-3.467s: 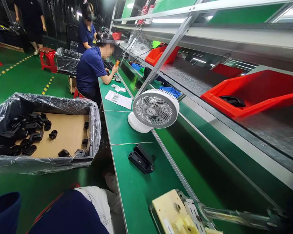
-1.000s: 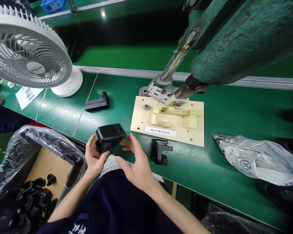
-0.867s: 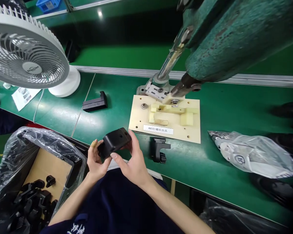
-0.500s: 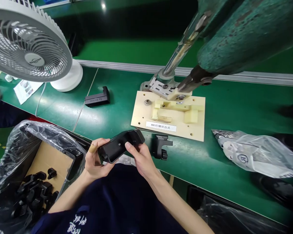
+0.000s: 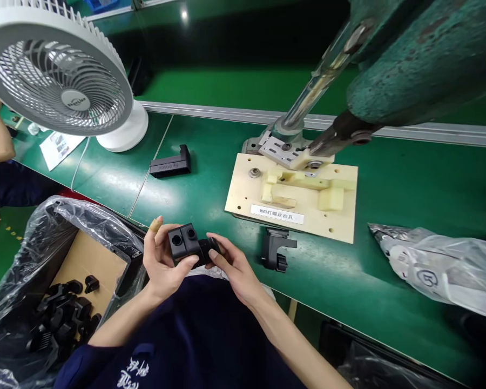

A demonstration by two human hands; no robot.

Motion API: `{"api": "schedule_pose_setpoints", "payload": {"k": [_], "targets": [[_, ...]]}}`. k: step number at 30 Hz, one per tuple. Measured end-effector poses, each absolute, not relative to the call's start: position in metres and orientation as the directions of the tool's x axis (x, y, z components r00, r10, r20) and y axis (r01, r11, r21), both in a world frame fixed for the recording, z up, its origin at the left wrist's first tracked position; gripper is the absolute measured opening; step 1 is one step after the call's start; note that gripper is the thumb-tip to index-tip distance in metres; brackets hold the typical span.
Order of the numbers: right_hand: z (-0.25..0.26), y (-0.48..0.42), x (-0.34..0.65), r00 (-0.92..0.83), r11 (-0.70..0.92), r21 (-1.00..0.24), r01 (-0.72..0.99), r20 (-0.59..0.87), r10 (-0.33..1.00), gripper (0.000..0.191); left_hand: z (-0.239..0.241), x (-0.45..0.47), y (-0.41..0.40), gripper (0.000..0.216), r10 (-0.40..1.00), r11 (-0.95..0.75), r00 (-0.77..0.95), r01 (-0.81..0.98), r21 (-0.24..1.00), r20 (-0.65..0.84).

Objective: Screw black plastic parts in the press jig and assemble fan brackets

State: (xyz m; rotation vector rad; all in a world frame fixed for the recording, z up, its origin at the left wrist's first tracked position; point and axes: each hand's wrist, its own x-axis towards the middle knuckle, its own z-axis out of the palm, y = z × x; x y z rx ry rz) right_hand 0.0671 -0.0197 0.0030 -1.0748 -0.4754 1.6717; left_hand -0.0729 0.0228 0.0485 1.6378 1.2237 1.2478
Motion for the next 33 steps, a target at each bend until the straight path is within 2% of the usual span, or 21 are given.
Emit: {"api": "schedule_pose_setpoints", "payload": {"k": [4, 9, 13, 16, 18, 24, 30, 33], "targets": [[-0.001, -0.021, 0.06, -0.097, -0.404, -0.651, -0.643, -0.454, 0.886, 0.045, 0.047, -0.069, 0.024, 0.083, 0.982, -0.147, 0.148, 0.232, 0.962, 0.114], [-0.003, -0.024, 0.056, -0.24, -0.484, -0.457, -0.746, -0.493, 0.836, 0.031, 0.043, -0.071, 0.033, 0.054, 0.961, -0.039, 0.276, 0.163, 0.986, -0.007], [-0.002, -0.024, 0.06, -0.311, -0.554, -0.392, -0.734, -0.532, 0.788, 0.027, 0.039, -0.077, 0.047, 0.046, 0.899, 0.26, 0.348, 0.07, 0.963, -0.268], [0.001, -0.022, 0.064, -0.337, -0.583, -0.372, -0.723, -0.546, 0.767, 0.024, 0.038, -0.079, 0.053, 0.047, 0.776, 0.492, 0.446, 0.013, 0.871, -0.445], [0.003, -0.022, 0.065, -0.355, -0.59, -0.351, -0.727, -0.544, 0.76, 0.021, 0.037, -0.079, 0.054, 0.048, 0.706, 0.604, 0.501, -0.057, 0.795, -0.5], [0.004, -0.029, 0.061, -0.412, -0.649, -0.343, -0.679, -0.554, 0.723, 0.021, 0.034, -0.078, 0.049, 0.05, 0.618, 0.721, 0.624, -0.209, 0.661, -0.477], [0.002, -0.029, 0.056, -0.323, -0.602, -0.418, -0.68, -0.566, 0.758, 0.022, 0.032, -0.078, 0.05, 0.052, 0.763, 0.574, 0.522, -0.275, 0.771, -0.382], [0.005, -0.027, 0.057, -0.165, -0.518, -0.543, -0.661, -0.568, 0.806, 0.026, 0.036, -0.082, 0.054, 0.052, 0.812, 0.515, 0.449, -0.251, 0.82, -0.372]]}}
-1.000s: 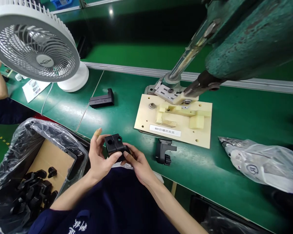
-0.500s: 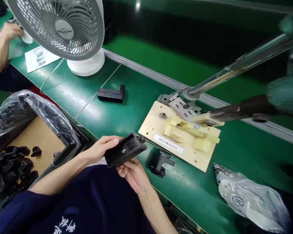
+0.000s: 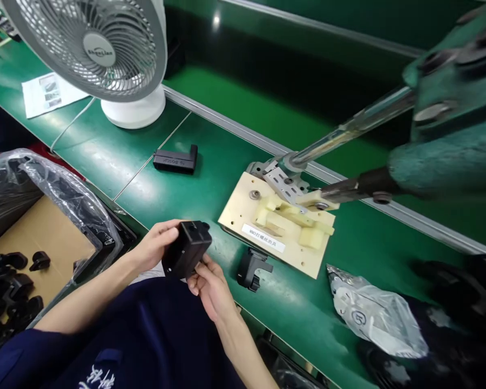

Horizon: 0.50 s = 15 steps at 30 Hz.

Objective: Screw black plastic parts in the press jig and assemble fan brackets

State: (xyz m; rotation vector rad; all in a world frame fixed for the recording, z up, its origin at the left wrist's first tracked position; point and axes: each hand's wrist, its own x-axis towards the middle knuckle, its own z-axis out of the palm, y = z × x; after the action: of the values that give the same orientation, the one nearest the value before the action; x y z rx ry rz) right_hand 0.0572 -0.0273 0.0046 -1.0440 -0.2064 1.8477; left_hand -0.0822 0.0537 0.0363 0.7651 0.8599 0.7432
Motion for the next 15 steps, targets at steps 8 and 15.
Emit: {"api": "schedule_pose_setpoints", "payload": {"k": [8, 15], "targets": [[0.026, -0.039, 0.074, 0.318, -0.083, -0.989, 0.123, -0.039, 0.947, 0.027, 0.033, -0.096, 0.049, 0.05, 0.546, 0.785, 0.502, -0.027, 0.619, -0.671], [0.019, -0.043, 0.075, 0.305, 0.296, -0.868, 0.398, 0.43, 0.85, 0.039, 0.019, -0.092, 0.026, 0.059, 0.226, 0.946, 0.781, -0.035, 0.321, -0.583]]}}
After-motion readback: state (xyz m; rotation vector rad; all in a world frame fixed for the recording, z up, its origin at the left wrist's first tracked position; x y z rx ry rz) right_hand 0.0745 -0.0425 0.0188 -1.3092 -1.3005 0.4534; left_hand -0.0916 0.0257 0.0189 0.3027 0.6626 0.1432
